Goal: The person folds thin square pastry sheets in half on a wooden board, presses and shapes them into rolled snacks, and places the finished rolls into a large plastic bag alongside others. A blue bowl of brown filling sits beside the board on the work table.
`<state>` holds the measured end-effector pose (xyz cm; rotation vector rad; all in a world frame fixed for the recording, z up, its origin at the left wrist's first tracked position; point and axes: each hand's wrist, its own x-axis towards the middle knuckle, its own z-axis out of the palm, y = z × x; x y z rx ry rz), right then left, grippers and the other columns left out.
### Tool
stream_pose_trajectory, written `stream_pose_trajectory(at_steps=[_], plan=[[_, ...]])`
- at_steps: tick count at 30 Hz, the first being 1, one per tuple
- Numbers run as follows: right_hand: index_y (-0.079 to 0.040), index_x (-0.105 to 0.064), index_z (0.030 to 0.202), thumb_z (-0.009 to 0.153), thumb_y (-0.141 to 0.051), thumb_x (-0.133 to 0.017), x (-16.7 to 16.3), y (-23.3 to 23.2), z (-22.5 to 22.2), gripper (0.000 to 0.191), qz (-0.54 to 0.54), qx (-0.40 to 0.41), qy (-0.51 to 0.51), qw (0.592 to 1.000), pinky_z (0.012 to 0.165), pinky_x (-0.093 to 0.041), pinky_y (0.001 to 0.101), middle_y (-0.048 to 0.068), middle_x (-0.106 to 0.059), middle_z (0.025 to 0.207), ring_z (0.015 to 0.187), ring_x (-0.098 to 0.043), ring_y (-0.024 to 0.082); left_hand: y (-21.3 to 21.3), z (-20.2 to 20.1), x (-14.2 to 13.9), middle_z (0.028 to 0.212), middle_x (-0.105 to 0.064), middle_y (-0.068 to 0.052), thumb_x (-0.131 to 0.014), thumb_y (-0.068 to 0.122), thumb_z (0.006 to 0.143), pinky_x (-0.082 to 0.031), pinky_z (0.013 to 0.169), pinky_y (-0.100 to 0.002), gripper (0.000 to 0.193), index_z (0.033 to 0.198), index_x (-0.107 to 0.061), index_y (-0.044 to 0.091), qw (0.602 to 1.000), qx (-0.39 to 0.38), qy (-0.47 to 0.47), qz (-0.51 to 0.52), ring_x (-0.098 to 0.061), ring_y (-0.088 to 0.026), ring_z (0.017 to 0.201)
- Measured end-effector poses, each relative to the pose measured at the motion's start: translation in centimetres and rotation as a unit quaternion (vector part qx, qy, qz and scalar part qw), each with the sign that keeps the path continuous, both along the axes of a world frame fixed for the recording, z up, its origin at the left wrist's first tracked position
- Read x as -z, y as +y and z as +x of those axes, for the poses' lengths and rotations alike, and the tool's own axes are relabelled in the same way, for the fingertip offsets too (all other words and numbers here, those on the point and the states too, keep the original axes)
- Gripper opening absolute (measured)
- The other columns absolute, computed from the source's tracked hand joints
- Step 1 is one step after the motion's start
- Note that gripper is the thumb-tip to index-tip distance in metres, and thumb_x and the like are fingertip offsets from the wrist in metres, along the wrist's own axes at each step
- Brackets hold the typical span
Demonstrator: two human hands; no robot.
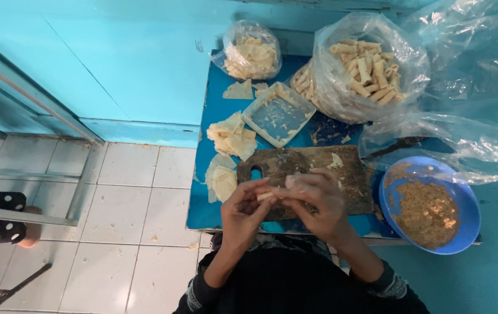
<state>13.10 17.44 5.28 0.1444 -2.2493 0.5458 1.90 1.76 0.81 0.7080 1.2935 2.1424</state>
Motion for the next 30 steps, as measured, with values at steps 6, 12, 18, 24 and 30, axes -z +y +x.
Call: stream_pose_trajectory(at_steps=[6,12,18,24,30], plan=[[-0.010,-0.043,0.138,0.090,0.004,-0.076,1.3,1.0,0.9,0.060,-0.325,-0.120,-0.033,0.938,0.118,-0.046,0.0463,0.016,-0.071,0.132,0.138,-0.060,0.033,-0.1,0.1,0.3,0.124,-0.070,-0.016,-0.068,-0.010,0.096,-0.059,0.097,-0.031,0.039,0.134,-0.060,-0.005,0.997,0.004,0.079,0.016,-0.070,-0.018,0.116],[-0.013,-0.044,0.144,0.086,0.004,-0.081,2.4,0.4,0.4,0.071,-0.157,-0.040,-0.030,0.986,0.111,-0.056,0.0428,0.010,-0.078,0.116,0.126,-0.071,0.025,0.1,0.3,0.1,0.124,-0.070,-0.017,-0.066,-0.011,0.096,-0.058,0.098,-0.031,0.040,0.136,-0.057,-0.005,0.998,0.038,0.017,0.046,-0.070,-0.020,0.115],[-0.011,-0.036,0.148,0.088,0.000,-0.077,1.2,1.2,1.3,0.074,-0.390,-0.155,-0.058,0.906,0.108,-0.055,0.0435,0.021,-0.060,0.143,0.137,-0.057,0.032,-0.1,0.3,0.5,0.123,-0.072,-0.016,-0.067,-0.012,0.095,-0.059,0.096,-0.031,0.042,0.135,-0.057,-0.005,0.999,0.038,0.025,0.021,-0.070,-0.020,0.115],[-0.011,-0.063,0.132,0.094,-0.005,-0.079,1.0,0.5,0.2,0.042,-0.092,-0.074,-0.005,0.993,0.093,-0.062,0.0408,0.009,-0.072,0.130,0.119,-0.074,0.030,0.6,-0.6,0.9,0.121,-0.071,-0.019,-0.069,-0.012,0.095,-0.058,0.094,-0.031,0.046,0.139,-0.058,-0.008,0.994,0.089,-0.037,0.043,-0.070,-0.022,0.109],[-0.019,-0.069,0.121,0.097,0.000,-0.075,-2.5,3.1,-0.7,0.032,-0.056,0.044,0.008,0.997,0.110,-0.059,0.0460,0.008,-0.072,0.120,0.118,-0.072,0.026,-0.1,-1.2,-0.7,0.131,-0.067,-0.014,-0.069,-0.007,0.088,-0.060,0.089,-0.030,0.062,0.146,-0.049,0.002,0.995,0.095,-0.024,0.015,-0.072,-0.022,0.112]])
